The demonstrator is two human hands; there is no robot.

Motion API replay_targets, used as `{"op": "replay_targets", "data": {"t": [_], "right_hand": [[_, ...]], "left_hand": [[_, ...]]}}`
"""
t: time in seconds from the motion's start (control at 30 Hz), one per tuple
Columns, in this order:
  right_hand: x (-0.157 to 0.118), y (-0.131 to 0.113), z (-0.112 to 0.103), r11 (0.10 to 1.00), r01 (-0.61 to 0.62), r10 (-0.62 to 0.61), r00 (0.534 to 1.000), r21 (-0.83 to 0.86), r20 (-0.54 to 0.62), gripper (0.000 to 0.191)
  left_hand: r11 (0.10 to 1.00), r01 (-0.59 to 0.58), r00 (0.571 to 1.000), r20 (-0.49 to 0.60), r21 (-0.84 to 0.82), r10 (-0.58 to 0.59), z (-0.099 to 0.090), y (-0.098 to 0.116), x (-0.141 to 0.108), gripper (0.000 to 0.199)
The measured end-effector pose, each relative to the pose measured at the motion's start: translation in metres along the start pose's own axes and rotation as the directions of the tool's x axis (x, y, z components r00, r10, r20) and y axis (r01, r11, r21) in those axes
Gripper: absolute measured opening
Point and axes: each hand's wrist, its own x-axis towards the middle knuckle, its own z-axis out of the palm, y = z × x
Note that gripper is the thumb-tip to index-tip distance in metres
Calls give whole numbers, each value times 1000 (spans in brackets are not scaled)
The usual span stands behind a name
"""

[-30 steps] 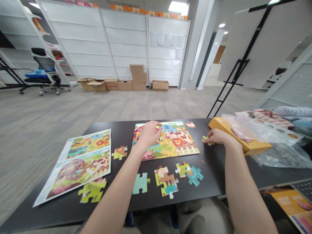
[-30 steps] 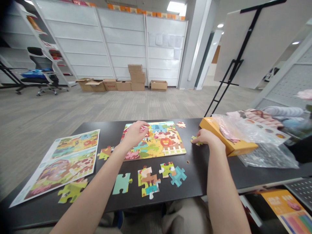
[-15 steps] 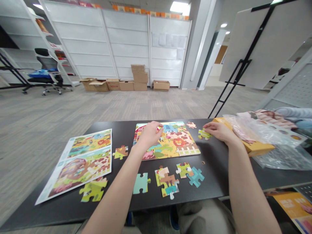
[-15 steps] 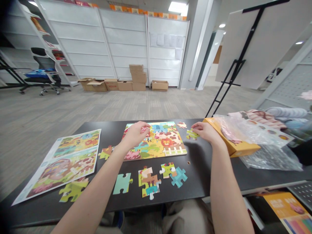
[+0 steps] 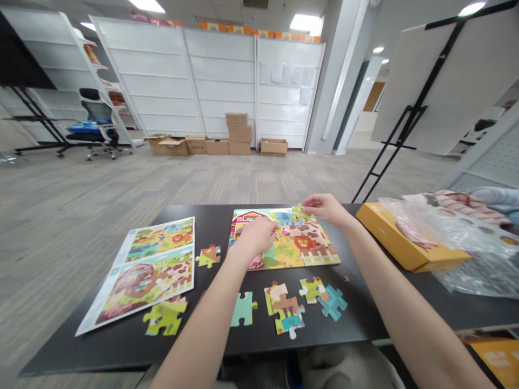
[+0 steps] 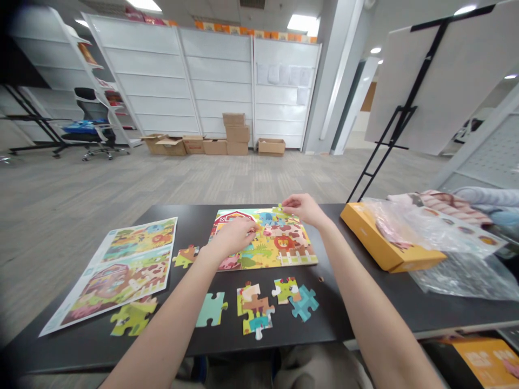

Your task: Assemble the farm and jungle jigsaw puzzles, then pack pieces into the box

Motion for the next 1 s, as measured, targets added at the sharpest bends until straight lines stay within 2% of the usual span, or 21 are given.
{"op": "replay_targets", "data": {"t": [0.13,0.3,0.4,0.6,0.8,1.0], "right_hand": [[36,-10,24,998,7,0,993,-60,116,25],[55,4,38,992,-49,72,975,-113,210,24],[59,16,38,987,-66,105,954,-146,282,26],[61,22,39,969,-75,148,939,-237,309,27],[58,16,46,921,10,107,954,-390,278,28],[52,4,44,855,107,75,943,-508,323,26]], "left_hand": [[1000,6,999,42,12,-6,-1,3,-3,32],[999,5,998,61,48,-8,1,3,-4,32],[999,7,998,62,49,-10,4,3,-2,32],[999,8,998,69,52,-11,5,3,-1,30],[998,-3,998,64,61,-1,6,2,-1,28],[996,7,998,66,91,-13,6,5,-2,26]]}}
